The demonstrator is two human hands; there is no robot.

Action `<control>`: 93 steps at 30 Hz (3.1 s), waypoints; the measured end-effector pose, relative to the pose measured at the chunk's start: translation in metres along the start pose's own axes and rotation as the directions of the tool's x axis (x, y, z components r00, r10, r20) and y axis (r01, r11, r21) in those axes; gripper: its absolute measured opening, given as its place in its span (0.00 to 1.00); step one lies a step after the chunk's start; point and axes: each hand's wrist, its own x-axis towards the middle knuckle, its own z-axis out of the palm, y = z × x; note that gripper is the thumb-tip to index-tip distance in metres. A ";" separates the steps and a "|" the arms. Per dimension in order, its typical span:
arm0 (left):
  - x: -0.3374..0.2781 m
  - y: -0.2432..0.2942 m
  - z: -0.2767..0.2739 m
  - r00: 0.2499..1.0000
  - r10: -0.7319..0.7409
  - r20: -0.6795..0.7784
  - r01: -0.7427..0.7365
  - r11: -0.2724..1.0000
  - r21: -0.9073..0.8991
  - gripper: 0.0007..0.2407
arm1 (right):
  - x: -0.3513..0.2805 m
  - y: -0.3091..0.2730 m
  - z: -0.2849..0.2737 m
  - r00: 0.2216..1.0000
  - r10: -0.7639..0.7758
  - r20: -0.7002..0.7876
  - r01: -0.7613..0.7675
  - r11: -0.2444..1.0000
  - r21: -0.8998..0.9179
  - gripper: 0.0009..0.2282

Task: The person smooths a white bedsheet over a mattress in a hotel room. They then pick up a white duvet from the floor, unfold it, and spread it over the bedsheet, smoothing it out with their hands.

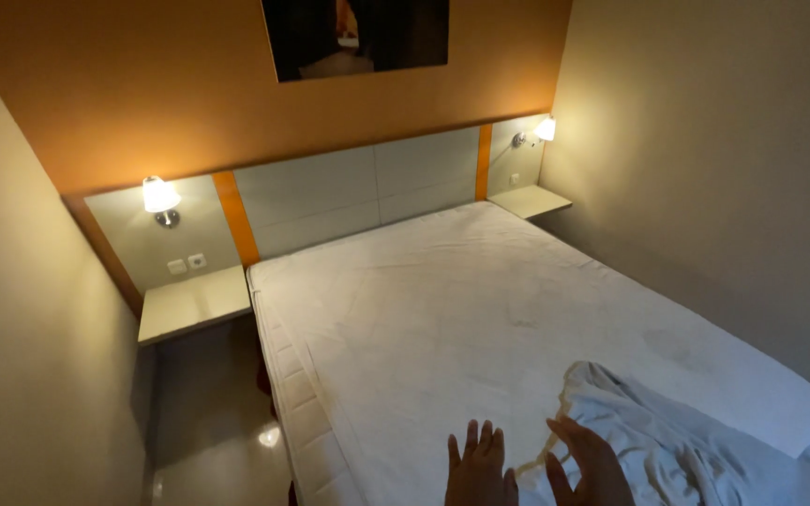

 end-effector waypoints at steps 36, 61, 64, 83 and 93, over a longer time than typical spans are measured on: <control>-0.096 0.048 -0.063 0.832 0.528 -0.167 -0.554 0.783 -0.282 0.23 | -0.085 -0.195 -0.132 0.766 0.594 -0.247 -0.643 0.703 -0.303 0.22; -0.090 0.072 -0.061 0.814 0.578 -0.051 -0.578 0.799 -0.167 0.26 | -0.079 -0.206 -0.149 0.671 0.662 -0.334 -0.736 0.647 -0.199 0.22; -0.092 0.073 -0.060 0.823 0.566 -0.048 -0.566 0.808 -0.163 0.26 | -0.081 -0.206 -0.148 0.654 0.681 -0.331 -0.752 0.631 -0.188 0.22; -0.070 0.056 -0.047 0.667 0.744 0.031 -0.701 0.641 -0.312 0.26 | -0.085 -0.239 -0.120 0.509 0.719 -0.474 -0.848 0.512 -0.133 0.21; -0.058 0.046 -0.041 0.504 0.851 0.148 -0.772 0.521 -0.364 0.28 | -0.100 -0.267 -0.083 0.378 0.709 -0.596 -0.919 0.366 -0.148 0.20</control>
